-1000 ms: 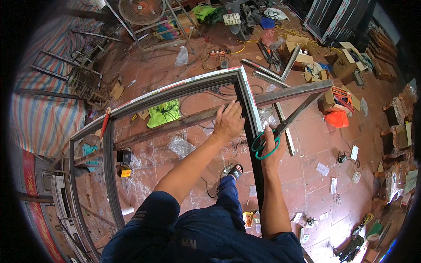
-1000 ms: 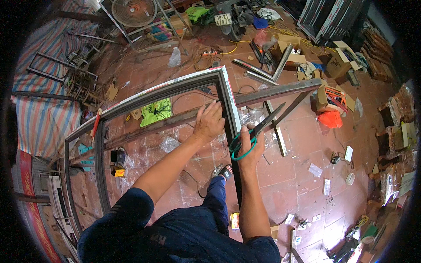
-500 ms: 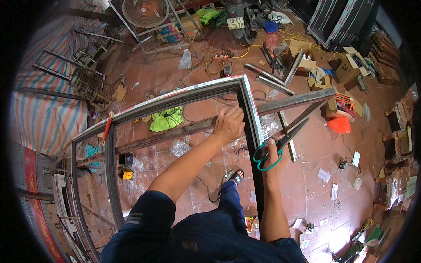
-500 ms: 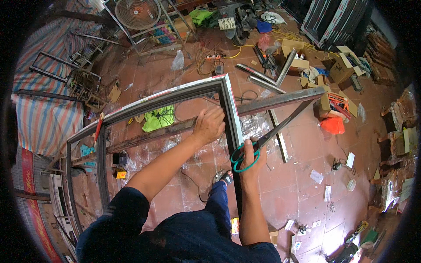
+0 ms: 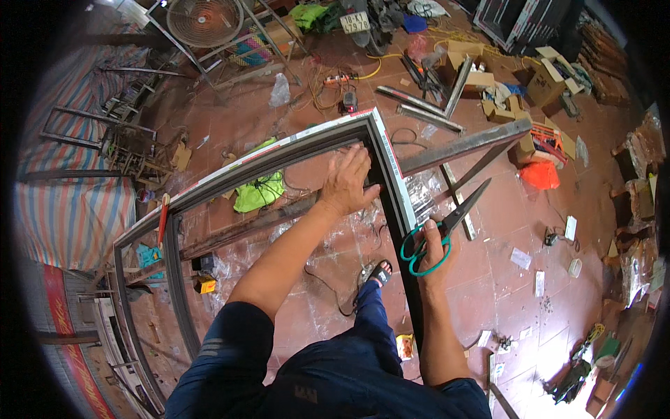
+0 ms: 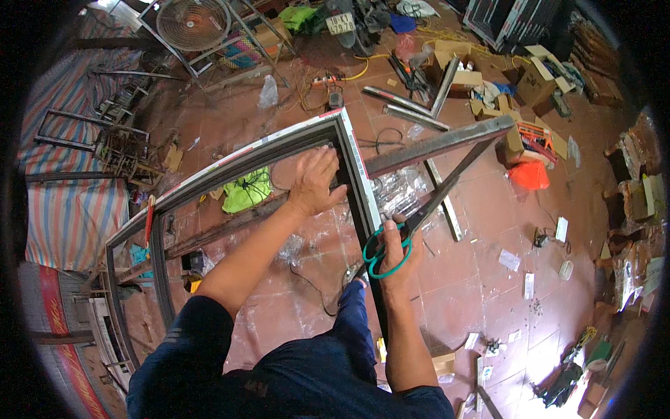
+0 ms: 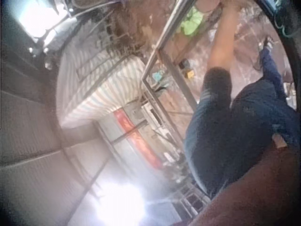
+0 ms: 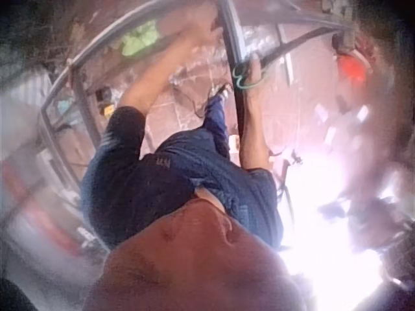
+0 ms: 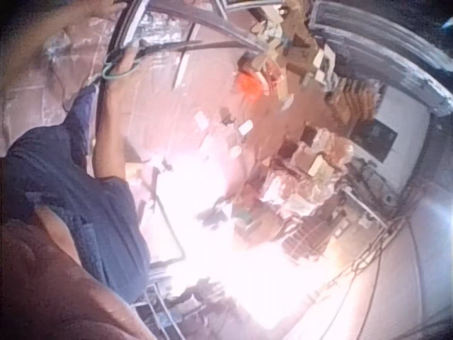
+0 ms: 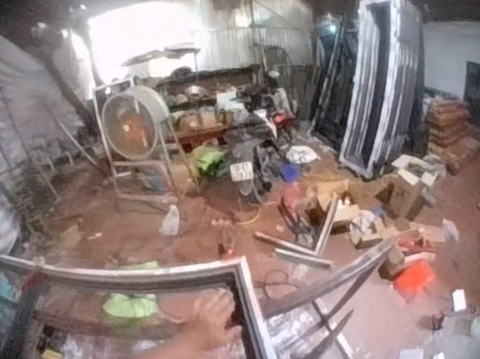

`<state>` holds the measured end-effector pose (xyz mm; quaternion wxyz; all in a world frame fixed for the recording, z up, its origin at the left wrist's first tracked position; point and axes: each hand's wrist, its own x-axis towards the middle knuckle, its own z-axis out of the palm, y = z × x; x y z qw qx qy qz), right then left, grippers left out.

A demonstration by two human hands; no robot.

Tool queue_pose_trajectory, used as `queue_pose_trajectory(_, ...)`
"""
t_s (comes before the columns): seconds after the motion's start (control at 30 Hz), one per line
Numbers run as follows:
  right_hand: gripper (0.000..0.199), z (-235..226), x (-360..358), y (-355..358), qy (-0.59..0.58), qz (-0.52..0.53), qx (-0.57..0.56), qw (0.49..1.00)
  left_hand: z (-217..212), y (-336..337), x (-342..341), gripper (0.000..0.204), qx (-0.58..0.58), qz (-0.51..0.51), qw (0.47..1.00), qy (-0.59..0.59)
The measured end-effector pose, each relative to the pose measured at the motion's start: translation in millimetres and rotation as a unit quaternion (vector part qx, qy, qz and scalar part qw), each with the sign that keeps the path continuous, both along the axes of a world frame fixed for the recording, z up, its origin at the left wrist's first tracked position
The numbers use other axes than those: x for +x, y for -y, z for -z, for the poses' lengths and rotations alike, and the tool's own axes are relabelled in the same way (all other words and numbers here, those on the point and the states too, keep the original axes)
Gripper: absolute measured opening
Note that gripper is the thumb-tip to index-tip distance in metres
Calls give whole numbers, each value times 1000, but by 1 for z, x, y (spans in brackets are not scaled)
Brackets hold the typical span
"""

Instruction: The person installs a rubber seal into a metal window frame. They use a red-handled mallet to tap the seal into the groove and a green-handled tool to press and adjust it along the frame edges. The person works around the perimeter of the frame, ensuring the seal is seated properly.

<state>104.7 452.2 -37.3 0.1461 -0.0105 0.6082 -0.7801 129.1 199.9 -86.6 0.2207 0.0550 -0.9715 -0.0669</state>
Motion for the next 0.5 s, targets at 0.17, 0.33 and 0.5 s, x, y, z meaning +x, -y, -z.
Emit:
queue_pose_trajectory(0.17, 32, 11, -2, 0, 12, -8, 12, 1000, 11, 9, -7, 55, 11, -1, 1000, 5)
queue_pose_trajectory(0.33, 32, 13, -3, -1, 33, 4, -22, 999, -4, 15, -16, 48, -8, 20, 998, 53)
queue_pose_trajectory(0.5, 35, 4, 1, -2, 31, 1, 19, 999, -3, 32, -24, 55, -7, 4, 1000, 13)
